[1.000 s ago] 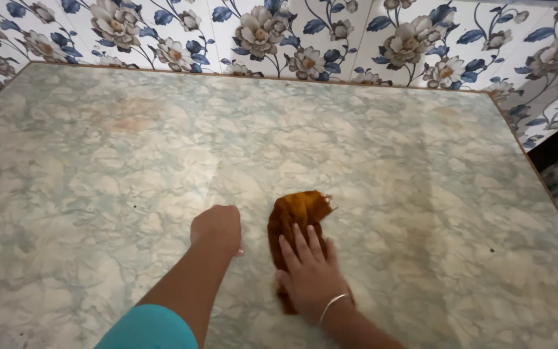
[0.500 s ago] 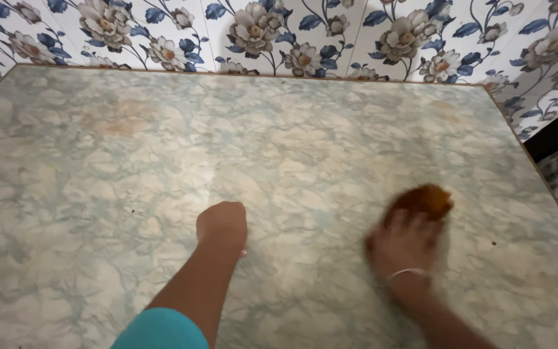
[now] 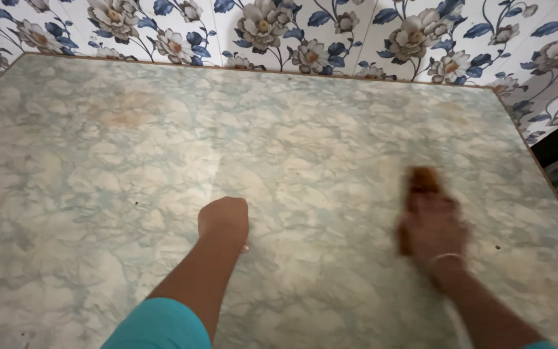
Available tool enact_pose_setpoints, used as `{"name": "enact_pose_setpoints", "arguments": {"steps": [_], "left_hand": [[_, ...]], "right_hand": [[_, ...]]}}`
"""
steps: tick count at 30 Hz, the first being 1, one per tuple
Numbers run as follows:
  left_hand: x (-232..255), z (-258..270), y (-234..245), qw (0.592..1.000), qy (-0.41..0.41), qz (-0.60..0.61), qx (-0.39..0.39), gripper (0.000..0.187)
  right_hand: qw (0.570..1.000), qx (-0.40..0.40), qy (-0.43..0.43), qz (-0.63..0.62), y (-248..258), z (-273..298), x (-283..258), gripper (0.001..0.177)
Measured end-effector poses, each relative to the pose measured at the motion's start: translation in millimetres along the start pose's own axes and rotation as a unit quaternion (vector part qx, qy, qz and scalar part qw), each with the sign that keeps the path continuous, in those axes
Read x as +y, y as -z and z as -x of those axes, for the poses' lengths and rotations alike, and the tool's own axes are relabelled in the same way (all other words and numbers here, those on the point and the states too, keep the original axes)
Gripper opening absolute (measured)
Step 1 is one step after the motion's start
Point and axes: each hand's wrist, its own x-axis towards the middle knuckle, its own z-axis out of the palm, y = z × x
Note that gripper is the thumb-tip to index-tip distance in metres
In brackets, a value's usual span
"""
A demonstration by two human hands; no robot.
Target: The person wipes a marble-topped table with an orange cloth, moving in circular and back-and-forth motions across the surface to remove small debris. The camera remains in a first-person view focused on the hands and table throughout.
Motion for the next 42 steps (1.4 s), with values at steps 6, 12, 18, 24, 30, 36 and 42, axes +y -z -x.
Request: {"name": "enact_pose_setpoints", "arguments": {"steps": [6, 12, 18, 24, 30, 36, 42], "left_hand": [[1.6, 0.9, 4.8, 1.000, -0.002, 0.020, -0.006, 0.007], [3.8, -10.8, -5.7, 0.999, -0.010, -0.040, 0.006, 0.021], [-1.0, 0.7, 3.0, 0.998, -0.022, -0.058, -0.011, 0.036], [4.6, -14.8, 0.3, 0.998, -0.023, -0.062, -0.012, 0.029], [5.6, -40.9, -16.3, 0.997, -0.036, -0.059, 0.029, 0.019], [8.3, -0.5, 15.7, 0.995, -0.033, -0.085, -0.035, 0.028], [0.7, -25.3, -1.7, 0.996, -0.048, -0.077, -0.011, 0.026]], "right_hand": [[0.953, -0.150, 0.013, 0.264, 68.3, 40.9, -57.9, 0.051], [0.953, -0.115, 0.278, 0.024, 41.4, 107.6, -186.3, 0.073], [0.950, -0.136, 0.271, 0.078, 45.6, 52.1, -136.4, 0.066], [0.999, -0.033, -0.009, 0.010, -9.6, -12.2, -12.0, 0.067], [0.992, -0.056, 0.050, 0.098, 18.7, 33.2, -129.1, 0.082], [0.954, -0.022, 0.296, -0.035, 8.2, 68.0, -191.5, 0.068], [0.988, -0.079, 0.129, 0.037, 29.9, -26.2, -117.2, 0.061]]}}
